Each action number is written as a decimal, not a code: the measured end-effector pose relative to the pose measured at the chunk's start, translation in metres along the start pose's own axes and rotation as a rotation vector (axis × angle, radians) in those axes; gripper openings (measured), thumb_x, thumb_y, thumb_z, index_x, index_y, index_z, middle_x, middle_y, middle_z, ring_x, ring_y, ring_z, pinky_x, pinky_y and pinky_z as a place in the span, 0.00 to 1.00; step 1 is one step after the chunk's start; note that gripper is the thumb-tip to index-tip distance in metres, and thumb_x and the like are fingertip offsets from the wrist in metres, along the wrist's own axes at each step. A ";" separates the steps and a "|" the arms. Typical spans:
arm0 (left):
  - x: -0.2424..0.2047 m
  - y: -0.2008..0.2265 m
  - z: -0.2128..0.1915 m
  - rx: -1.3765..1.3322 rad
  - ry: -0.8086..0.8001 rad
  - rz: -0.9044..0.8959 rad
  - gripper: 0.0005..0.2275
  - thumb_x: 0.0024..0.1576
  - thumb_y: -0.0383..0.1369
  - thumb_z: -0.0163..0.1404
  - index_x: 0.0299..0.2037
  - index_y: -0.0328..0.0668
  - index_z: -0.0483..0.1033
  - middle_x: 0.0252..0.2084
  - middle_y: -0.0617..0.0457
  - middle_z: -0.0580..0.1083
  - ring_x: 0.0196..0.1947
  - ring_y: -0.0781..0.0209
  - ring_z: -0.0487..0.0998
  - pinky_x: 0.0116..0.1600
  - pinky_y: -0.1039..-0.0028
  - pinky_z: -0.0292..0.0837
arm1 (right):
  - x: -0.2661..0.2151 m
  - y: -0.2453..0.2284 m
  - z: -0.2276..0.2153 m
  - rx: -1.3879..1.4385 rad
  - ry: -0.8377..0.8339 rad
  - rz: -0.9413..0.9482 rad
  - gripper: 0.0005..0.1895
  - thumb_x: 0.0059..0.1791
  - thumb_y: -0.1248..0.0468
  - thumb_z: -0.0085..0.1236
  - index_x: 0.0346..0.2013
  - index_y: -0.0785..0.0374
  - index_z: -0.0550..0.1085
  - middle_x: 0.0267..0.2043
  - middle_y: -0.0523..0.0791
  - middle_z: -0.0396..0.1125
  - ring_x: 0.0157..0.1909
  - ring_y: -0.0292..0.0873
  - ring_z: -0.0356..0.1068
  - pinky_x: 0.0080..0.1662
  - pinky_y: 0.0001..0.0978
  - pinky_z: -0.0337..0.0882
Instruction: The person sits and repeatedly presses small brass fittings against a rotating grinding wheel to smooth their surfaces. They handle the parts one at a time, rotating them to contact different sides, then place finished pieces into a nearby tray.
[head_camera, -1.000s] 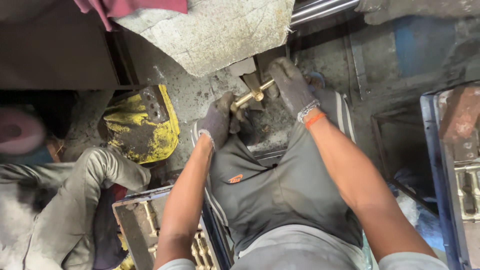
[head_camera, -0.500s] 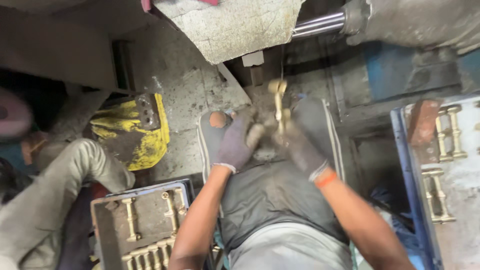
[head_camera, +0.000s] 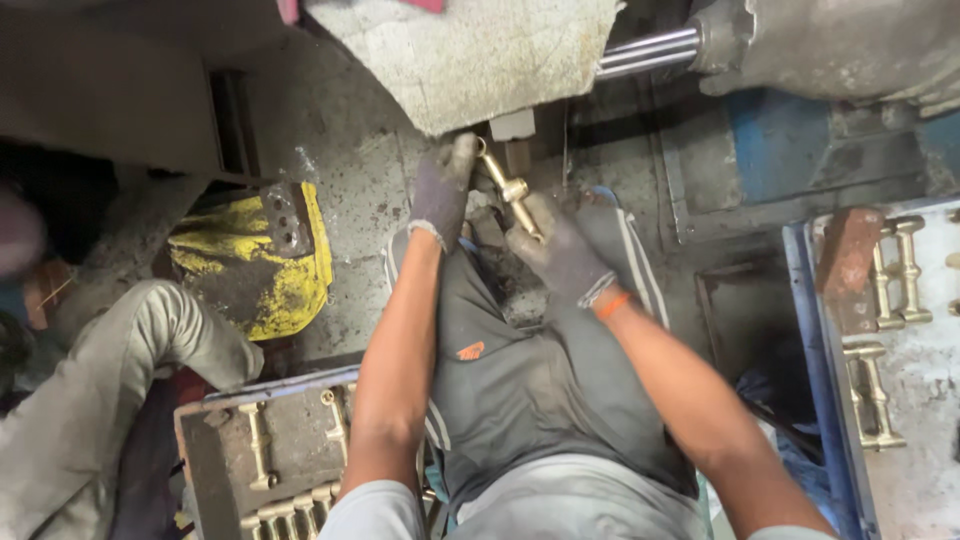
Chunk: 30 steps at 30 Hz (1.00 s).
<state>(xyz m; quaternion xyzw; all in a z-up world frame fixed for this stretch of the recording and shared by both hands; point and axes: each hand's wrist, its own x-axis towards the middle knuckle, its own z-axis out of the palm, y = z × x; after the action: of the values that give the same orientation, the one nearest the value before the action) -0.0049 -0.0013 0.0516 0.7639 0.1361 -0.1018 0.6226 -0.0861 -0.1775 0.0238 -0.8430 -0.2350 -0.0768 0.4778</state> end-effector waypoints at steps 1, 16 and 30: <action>0.005 -0.003 0.002 -0.111 -0.005 -0.028 0.19 0.62 0.42 0.54 0.49 0.28 0.79 0.39 0.43 0.81 0.35 0.57 0.82 0.43 0.68 0.78 | 0.002 0.004 0.005 0.110 0.001 0.130 0.12 0.51 0.68 0.58 0.47 0.66 0.67 0.38 0.48 0.59 0.37 0.45 0.62 0.41 0.39 0.67; 0.039 -0.036 0.009 0.198 0.027 0.208 0.18 0.55 0.36 0.58 0.51 0.28 0.77 0.50 0.39 0.79 0.49 0.49 0.78 0.57 0.62 0.70 | -0.004 0.029 0.025 1.432 -0.085 0.711 0.13 0.54 0.69 0.48 0.54 0.63 0.66 0.24 0.40 0.56 0.20 0.35 0.55 0.25 0.30 0.57; 0.031 -0.027 0.000 0.206 0.028 0.048 0.15 0.60 0.38 0.56 0.44 0.30 0.79 0.30 0.50 0.77 0.27 0.67 0.74 0.33 0.72 0.69 | 0.012 0.047 -0.006 1.772 -0.138 0.809 0.42 0.57 0.36 0.41 0.46 0.80 0.74 0.17 0.35 0.50 0.16 0.32 0.47 0.24 0.29 0.51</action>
<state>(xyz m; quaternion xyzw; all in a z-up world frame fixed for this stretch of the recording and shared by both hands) 0.0154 0.0066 0.0165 0.8282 0.1152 -0.0896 0.5411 -0.0528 -0.1987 -0.0051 -0.1980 0.0719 0.3469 0.9139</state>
